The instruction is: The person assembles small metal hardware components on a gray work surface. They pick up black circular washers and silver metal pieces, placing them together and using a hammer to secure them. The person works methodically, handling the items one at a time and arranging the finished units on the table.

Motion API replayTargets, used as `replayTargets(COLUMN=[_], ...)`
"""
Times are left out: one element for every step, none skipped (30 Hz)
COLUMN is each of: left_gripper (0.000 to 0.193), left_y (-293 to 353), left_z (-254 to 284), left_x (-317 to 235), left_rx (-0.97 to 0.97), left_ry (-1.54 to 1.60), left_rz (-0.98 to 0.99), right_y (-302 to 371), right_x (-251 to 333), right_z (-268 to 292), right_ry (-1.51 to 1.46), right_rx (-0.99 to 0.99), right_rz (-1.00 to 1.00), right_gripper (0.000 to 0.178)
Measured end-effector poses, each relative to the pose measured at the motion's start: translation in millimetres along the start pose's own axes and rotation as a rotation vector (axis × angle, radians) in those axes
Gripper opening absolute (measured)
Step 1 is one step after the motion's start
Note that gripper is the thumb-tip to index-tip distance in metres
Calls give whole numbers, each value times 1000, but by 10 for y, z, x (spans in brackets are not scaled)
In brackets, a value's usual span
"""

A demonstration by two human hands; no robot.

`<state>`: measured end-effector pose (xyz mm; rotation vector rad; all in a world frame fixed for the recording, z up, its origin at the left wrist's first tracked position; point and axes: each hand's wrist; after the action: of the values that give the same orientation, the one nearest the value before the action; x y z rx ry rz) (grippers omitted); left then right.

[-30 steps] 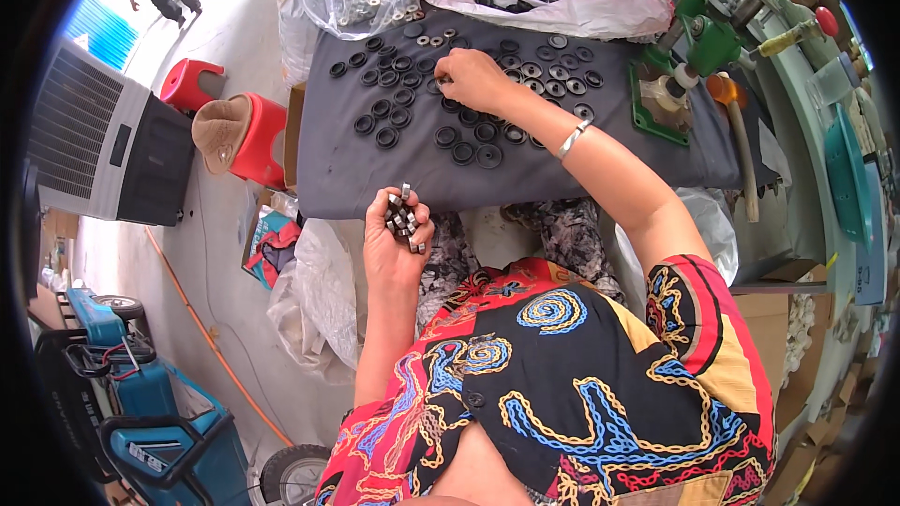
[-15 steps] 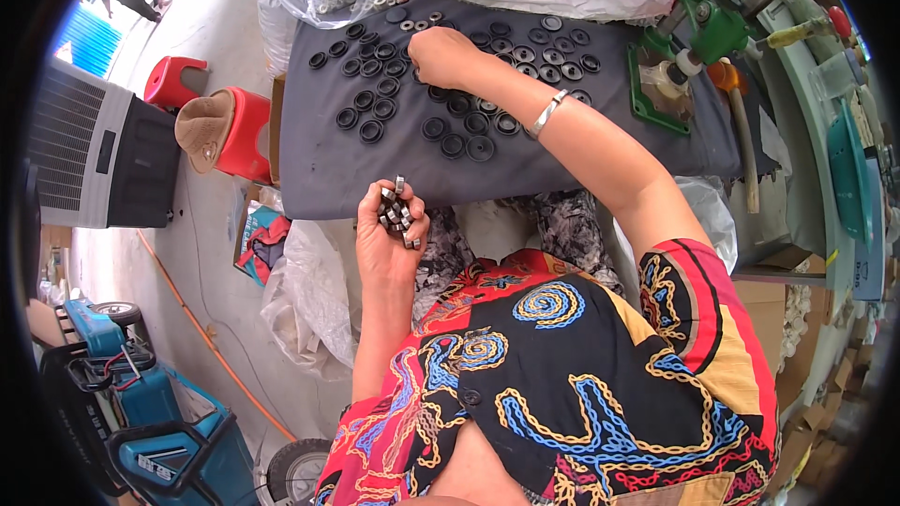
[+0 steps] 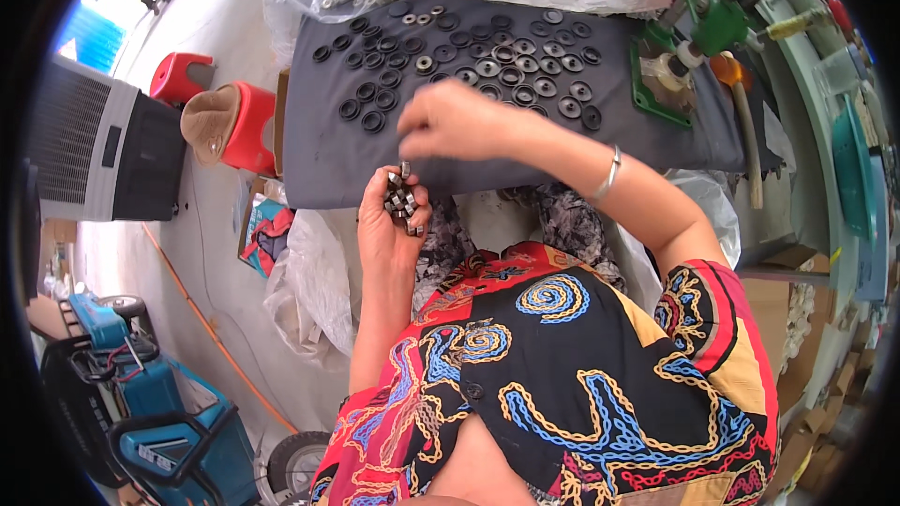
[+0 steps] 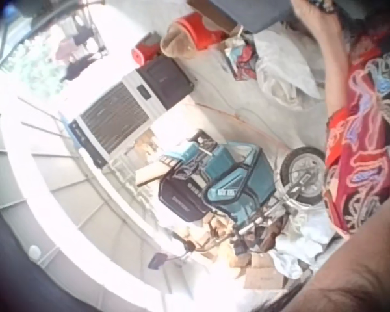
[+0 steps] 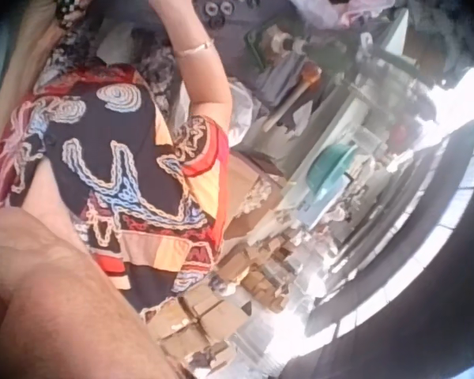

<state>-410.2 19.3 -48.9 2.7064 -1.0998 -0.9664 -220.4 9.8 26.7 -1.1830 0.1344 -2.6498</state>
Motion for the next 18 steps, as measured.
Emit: replayTargets(left_gripper=[19,19,18,17,17,17,16,16,16,15,15,15,14,14,14,13,13,14], left_y=[-7,15,30,51,57,64,68,82,87,85,84,88,101,106,99,85,69,50], left_z=[-34,-64,-102,-144,-149,-150,-154,-189,-194,-195,-199,-215,-233,-241,-235,-228,-220,-207], left_x=[14,29,43,49,72,93,102,81,70,62,55,52,56,57,47,35,22,9], left_rx=[-11,-20,-29,-63,-75,-87,-99,-98,-90,-80,-70,-70,-73,-76,-75,-70,-66,-50], left_ry=[-57,-112,-167,-213,-279,-345,-411,-440,-485,-526,-568,-581,-592,-604,-588,-571,-554,-538], left_rz=[-25,-46,-68,-73,-75,-77,-79,-78,-85,-93,-103,-99,-95,-91,-93,-91,-90,-100], right_y=[77,164,233,266,290,314,338,356,370,380,388,387,372,343,317,309,300,292], right_x=[55,95,119,146,184,203,206,208,210,210,210,208,230,275,296,290,285,277], right_z=[-64,-133,-168,-164,-141,-129,-133,-139,-147,-150,-153,-152,-129,-84,-62,-64,-67,-67], right_ry=[-11,-60,-108,-100,-92,-85,-69,-54,-38,15,67,120,126,131,136,132,127,123], right_rx=[126,92,58,70,83,97,78,60,43,53,63,74,116,158,200,178,157,135], right_rz=[-34,-46,-57,-106,-154,-202,-166,-129,-92,-78,-64,-50,-78,-106,-134,-103,-72,-41], right_gripper=[27,27,27,26,26,25,25,25,25,25,24,24,23,22,22,20,19,18])
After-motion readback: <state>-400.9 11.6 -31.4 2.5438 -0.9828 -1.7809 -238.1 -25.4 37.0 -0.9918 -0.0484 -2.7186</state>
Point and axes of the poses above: each hand's wrist, its own y-axis away from the middle knuckle, its own z-axis out of the back of the hand, x = y × z, and after that the axes turned 7 degrees about -y, right-handed
